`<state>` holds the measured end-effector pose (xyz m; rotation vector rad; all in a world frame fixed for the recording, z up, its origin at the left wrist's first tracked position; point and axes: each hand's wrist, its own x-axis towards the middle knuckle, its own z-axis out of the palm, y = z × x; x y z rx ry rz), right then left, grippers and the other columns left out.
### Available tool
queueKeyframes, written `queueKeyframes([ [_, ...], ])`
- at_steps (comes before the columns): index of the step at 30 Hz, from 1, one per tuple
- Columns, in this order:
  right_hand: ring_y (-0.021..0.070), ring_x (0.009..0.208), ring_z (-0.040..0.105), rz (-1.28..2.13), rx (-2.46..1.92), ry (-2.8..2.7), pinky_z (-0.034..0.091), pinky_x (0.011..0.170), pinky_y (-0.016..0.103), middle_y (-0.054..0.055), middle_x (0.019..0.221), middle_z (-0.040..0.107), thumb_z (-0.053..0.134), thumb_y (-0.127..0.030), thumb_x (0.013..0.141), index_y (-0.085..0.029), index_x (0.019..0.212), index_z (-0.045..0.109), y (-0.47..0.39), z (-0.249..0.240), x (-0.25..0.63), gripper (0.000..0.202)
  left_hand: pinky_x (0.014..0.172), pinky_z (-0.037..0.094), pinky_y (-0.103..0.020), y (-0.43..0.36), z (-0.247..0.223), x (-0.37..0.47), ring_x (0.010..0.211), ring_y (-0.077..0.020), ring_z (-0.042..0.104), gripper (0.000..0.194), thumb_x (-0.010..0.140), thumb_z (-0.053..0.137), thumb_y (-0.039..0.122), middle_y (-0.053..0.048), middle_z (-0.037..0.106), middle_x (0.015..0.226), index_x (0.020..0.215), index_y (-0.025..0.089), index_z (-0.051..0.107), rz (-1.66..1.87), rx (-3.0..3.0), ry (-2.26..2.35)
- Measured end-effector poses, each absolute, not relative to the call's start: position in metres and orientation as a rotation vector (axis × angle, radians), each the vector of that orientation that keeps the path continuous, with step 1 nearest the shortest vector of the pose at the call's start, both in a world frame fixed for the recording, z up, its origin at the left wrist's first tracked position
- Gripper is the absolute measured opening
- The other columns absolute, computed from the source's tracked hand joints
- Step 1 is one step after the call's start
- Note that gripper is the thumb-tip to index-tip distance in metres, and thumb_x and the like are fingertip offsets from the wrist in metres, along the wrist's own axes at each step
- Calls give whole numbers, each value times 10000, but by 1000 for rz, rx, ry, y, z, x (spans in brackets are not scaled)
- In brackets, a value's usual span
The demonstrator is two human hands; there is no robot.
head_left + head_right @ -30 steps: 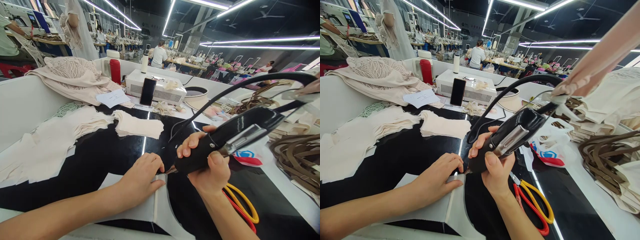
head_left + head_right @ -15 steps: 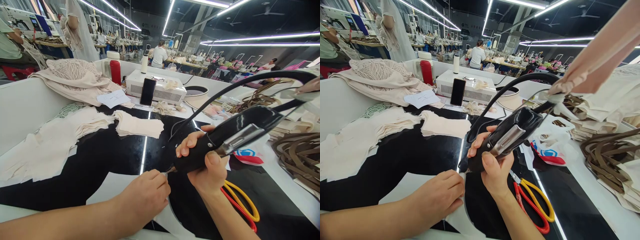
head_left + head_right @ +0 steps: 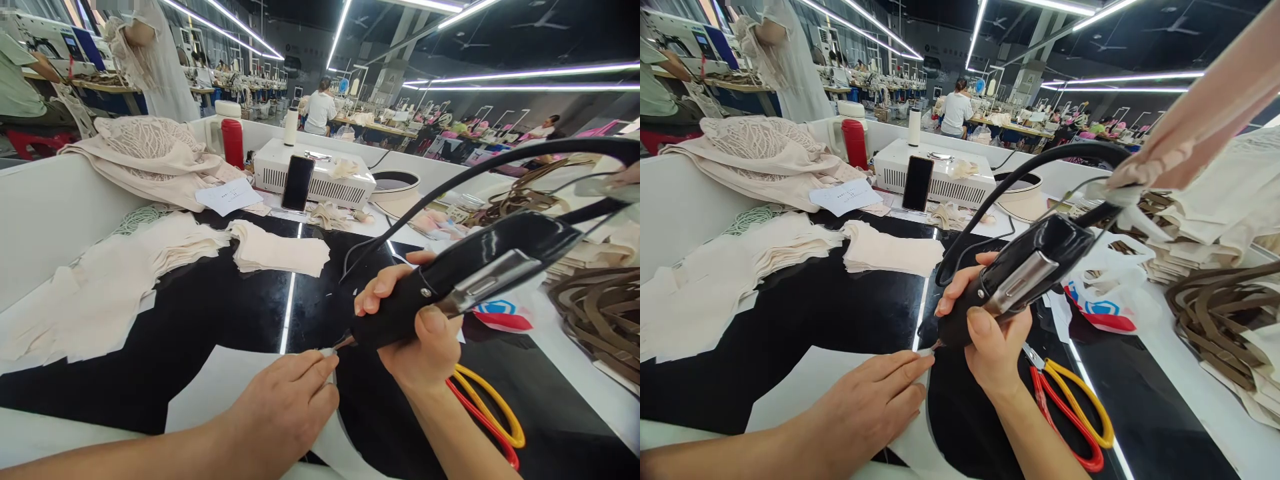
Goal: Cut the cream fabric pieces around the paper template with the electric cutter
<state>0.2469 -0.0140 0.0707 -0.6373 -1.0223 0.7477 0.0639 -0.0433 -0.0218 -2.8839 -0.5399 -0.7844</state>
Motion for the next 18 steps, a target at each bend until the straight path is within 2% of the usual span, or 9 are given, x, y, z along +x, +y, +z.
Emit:
queueKeyframes([
  [7,149,524,616,743,-637,-1032,566,490,295,-52,740,683,904,-464,750,-295,1086,687,-13,73,248,434,1191,471,-321,-44,-27,64,1285,-200,671,88,1035,590,138,-99,716,1370,1059,155,673,-788,-2924,-600],
  [18,133,555,621,780,-589,-1019,571,520,268,-40,760,707,917,-414,757,-277,1096,712,-13,73,246,419,1151,478,-311,-45,-23,68,1214,-190,690,221,1100,469,160,-72,745,1293,1131,131,686,-861,-2869,-640],
])
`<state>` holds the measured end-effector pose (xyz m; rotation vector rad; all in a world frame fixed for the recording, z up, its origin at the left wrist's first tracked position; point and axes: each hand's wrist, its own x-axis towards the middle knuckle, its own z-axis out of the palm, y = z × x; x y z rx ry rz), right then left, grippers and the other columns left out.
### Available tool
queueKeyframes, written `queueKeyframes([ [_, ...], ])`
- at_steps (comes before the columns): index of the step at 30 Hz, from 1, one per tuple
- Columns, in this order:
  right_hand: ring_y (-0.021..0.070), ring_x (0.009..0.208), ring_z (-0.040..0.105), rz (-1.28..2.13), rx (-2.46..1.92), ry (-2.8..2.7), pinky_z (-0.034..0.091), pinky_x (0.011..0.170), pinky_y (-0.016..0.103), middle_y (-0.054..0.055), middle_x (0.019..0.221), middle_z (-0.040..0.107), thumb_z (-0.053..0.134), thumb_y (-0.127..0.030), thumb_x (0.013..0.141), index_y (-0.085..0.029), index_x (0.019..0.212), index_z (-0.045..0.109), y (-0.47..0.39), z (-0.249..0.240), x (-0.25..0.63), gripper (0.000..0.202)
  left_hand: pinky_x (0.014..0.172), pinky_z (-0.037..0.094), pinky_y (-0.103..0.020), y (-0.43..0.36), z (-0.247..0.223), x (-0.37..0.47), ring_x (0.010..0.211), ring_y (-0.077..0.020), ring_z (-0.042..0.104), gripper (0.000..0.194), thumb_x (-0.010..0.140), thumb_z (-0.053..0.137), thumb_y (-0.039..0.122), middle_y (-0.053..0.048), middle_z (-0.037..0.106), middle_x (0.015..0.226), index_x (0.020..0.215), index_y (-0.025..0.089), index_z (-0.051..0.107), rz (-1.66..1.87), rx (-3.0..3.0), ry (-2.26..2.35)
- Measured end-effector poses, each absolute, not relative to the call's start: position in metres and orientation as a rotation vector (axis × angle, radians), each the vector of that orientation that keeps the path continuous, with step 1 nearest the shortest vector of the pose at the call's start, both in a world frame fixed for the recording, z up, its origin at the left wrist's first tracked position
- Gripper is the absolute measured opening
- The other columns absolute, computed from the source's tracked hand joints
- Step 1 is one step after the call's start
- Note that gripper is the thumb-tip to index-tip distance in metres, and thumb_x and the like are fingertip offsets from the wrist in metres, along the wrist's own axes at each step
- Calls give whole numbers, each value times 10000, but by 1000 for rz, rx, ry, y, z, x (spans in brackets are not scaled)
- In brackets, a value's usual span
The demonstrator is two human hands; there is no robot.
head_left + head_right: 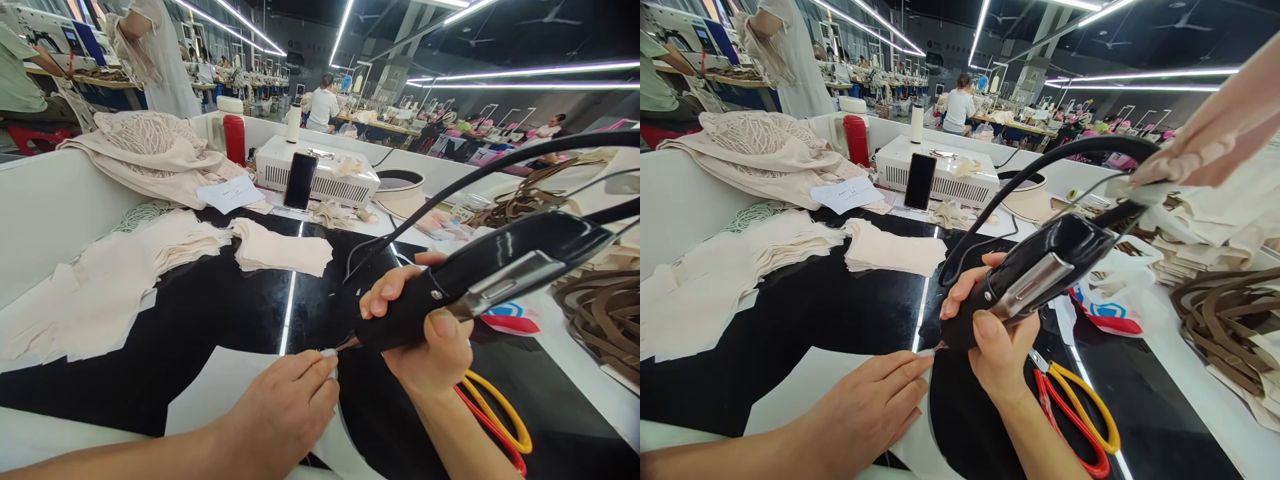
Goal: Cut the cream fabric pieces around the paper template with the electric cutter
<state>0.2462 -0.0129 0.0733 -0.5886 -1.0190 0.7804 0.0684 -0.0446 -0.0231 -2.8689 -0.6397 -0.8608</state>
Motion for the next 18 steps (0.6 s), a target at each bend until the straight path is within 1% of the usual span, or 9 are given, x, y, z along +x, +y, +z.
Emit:
queueKeyframes([
  [5,135,552,623,777,-590,-1015,571,513,265,-41,755,705,919,-407,753,-280,1096,713,-13,73,246,420,1115,494,-308,-45,-20,71,1165,-182,709,266,1122,427,172,-68,766,1231,1102,128,689,-903,-2827,-657],
  [8,132,570,637,776,-587,-1021,580,526,258,-36,763,708,911,-388,771,-265,1096,710,-13,75,248,401,1097,502,-305,-45,-21,71,1161,-182,708,241,1112,450,168,-70,767,1226,1098,127,686,-917,-2812,-664],
  [13,133,558,629,731,-576,-1004,574,493,252,-40,744,702,915,-382,761,-259,1083,719,-15,80,249,397,1100,494,-316,-44,-26,72,1160,-193,707,171,1059,518,122,-84,764,1223,1096,110,685,-938,-2761,-624],
  [18,138,560,638,744,-587,-1013,584,501,261,-39,752,713,913,-380,763,-264,1087,723,-15,77,247,393,1107,483,-317,-45,-25,71,1160,-197,702,176,1035,524,98,-85,758,1236,1098,111,688,-927,-2767,-620],
])
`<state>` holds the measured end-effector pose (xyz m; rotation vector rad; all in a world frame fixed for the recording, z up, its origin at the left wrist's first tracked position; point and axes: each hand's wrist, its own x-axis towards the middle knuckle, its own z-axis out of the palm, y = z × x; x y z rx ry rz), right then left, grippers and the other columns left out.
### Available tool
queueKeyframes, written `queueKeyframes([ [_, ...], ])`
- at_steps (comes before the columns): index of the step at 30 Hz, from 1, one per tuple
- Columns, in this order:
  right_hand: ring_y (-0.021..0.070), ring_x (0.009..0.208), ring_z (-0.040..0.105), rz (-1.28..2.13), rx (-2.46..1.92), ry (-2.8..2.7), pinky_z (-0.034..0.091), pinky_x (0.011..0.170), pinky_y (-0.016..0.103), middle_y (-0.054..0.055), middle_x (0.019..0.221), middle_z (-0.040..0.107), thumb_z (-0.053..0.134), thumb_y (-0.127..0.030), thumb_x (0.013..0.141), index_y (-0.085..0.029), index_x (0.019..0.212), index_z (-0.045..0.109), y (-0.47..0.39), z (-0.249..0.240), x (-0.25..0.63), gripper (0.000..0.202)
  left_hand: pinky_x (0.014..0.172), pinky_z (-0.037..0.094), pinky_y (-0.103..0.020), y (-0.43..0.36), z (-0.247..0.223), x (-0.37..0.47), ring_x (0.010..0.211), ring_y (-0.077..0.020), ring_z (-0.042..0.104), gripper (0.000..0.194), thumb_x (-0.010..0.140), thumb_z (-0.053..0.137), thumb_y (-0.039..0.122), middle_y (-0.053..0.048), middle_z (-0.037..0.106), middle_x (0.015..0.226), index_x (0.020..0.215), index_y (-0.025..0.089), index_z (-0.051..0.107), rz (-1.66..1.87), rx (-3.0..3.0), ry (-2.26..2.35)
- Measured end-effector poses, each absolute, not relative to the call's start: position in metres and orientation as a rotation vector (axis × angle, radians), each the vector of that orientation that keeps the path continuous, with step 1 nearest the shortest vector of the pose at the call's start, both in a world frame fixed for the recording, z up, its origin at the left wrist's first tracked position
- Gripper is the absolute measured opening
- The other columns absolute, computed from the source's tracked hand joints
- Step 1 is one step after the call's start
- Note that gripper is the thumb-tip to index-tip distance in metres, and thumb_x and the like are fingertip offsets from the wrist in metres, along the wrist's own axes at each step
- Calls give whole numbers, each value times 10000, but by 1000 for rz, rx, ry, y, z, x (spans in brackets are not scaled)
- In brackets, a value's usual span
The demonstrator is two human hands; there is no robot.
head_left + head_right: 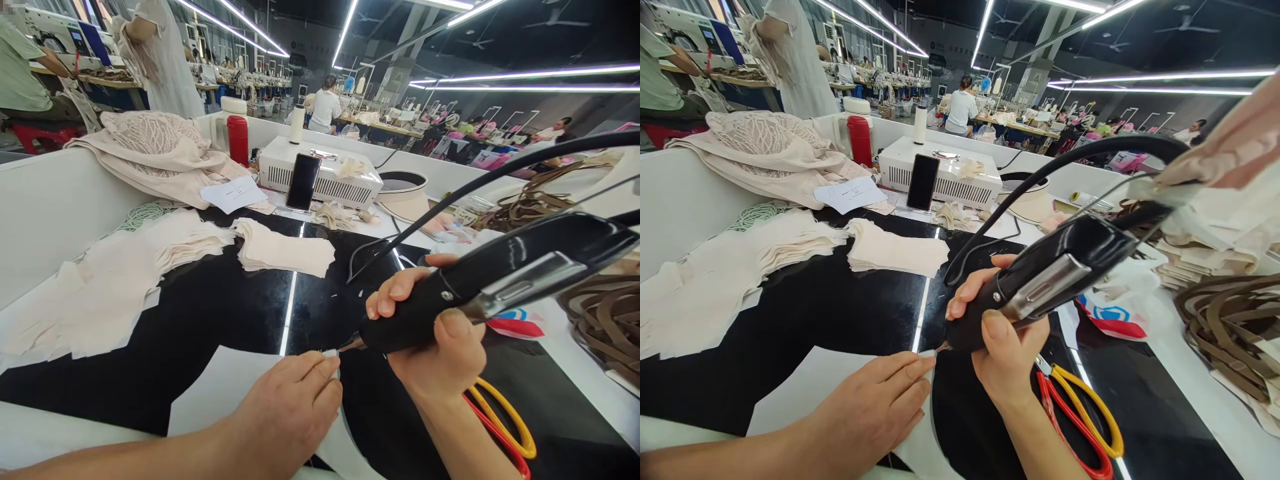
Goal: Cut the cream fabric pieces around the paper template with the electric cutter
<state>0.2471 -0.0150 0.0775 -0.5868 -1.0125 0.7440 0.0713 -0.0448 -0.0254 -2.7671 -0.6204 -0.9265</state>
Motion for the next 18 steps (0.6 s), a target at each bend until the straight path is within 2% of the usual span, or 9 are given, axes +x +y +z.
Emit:
queueKeyframes([
  [10,128,586,653,755,-582,-1035,592,537,253,-44,782,719,893,-350,803,-270,1123,716,-15,72,245,375,1041,516,-305,-45,-22,72,1121,-188,715,191,1040,512,89,-72,768,1224,1077,116,698,-945,-2757,-643],
  [18,135,569,643,732,-593,-1011,588,519,265,-47,769,716,917,-385,772,-273,1110,713,-14,74,242,410,1084,495,-292,-45,-20,71,1134,-170,715,220,1079,484,104,-53,778,1192,1096,113,703,-889,-2771,-620],
])
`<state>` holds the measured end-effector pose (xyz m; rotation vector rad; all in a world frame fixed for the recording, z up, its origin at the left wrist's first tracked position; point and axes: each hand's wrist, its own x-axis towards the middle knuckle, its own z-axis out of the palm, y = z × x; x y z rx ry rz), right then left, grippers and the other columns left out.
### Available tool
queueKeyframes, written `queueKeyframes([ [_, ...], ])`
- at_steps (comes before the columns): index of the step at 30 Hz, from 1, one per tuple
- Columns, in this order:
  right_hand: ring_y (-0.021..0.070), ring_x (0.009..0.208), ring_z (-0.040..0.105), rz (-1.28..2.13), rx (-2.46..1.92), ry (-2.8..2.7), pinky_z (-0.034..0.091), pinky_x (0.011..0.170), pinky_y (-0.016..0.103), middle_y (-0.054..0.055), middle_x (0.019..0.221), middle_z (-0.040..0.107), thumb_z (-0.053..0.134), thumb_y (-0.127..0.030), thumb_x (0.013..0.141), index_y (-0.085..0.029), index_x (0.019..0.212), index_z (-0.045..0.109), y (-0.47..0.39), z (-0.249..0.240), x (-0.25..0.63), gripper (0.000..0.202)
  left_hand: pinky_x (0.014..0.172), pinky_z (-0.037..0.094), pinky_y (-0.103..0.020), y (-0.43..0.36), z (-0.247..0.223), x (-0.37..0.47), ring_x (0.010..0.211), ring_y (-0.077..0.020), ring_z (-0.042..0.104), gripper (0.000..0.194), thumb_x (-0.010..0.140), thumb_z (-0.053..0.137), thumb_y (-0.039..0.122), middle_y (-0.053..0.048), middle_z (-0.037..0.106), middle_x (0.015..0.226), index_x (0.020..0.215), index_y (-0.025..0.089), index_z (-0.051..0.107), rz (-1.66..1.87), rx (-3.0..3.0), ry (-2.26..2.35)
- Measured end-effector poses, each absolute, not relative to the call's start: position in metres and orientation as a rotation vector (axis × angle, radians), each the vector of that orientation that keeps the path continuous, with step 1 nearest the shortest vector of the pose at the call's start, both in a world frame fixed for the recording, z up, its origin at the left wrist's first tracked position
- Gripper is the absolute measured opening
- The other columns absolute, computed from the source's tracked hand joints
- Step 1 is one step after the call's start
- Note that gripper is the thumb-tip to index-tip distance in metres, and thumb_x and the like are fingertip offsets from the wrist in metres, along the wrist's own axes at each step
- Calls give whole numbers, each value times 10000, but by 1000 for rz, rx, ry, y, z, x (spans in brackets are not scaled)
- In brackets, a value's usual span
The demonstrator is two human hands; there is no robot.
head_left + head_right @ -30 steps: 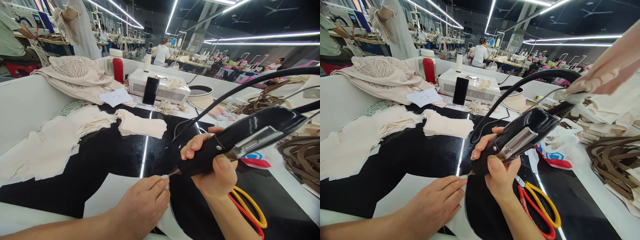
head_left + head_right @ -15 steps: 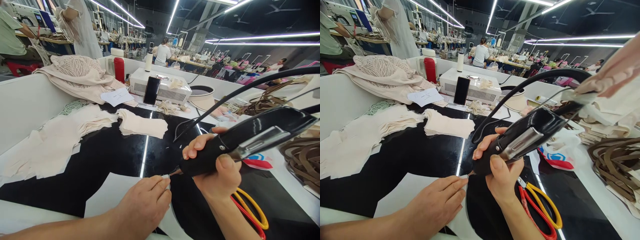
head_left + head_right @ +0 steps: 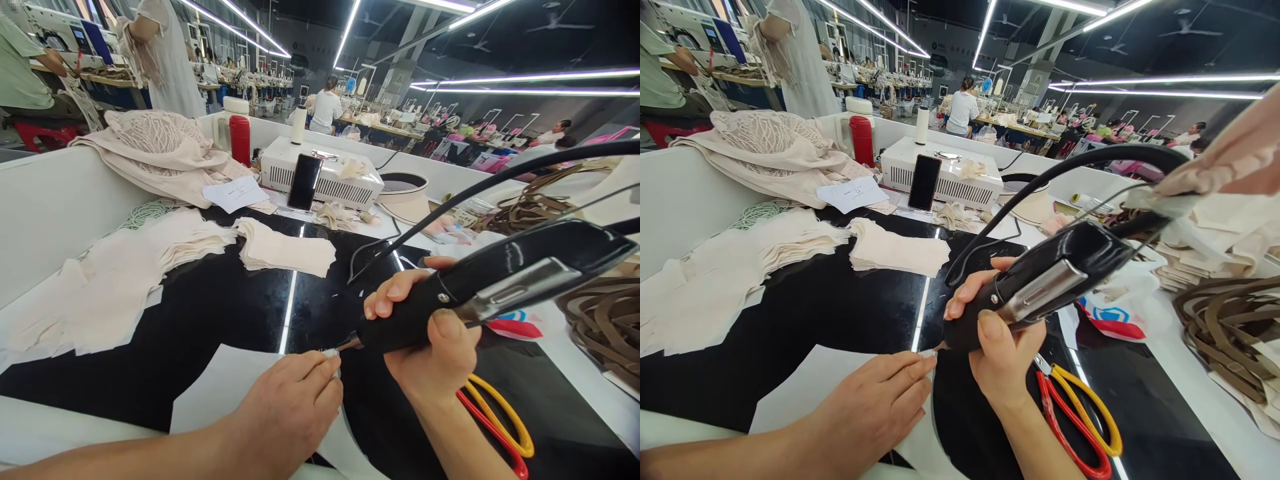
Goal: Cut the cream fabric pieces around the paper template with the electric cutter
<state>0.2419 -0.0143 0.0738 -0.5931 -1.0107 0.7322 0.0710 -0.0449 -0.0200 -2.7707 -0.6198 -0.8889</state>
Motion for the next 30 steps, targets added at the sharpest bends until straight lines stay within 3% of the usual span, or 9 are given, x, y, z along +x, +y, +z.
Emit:
queueKeyframes([
  [10,133,579,642,746,-598,-1028,577,541,265,-51,781,709,894,-387,804,-281,1116,693,-14,72,239,387,943,545,-317,-43,-19,71,1056,-179,726,246,1066,452,70,-54,780,1174,1070,117,693,-893,-2758,-642],
  [25,128,577,600,751,-628,-1025,559,533,267,-47,780,691,869,-395,798,-279,1122,664,-14,71,231,401,948,527,-300,-43,-14,72,1021,-161,714,267,1038,441,8,-49,776,1140,1060,126,679,-843,-2760,-644],
  [30,138,571,623,719,-628,-1009,571,514,268,-42,763,698,908,-382,760,-276,1080,707,-23,85,243,392,981,521,-335,-29,-7,61,1119,-192,696,210,1106,460,128,-60,762,1210,1098,133,670,-773,-2783,-673],
])
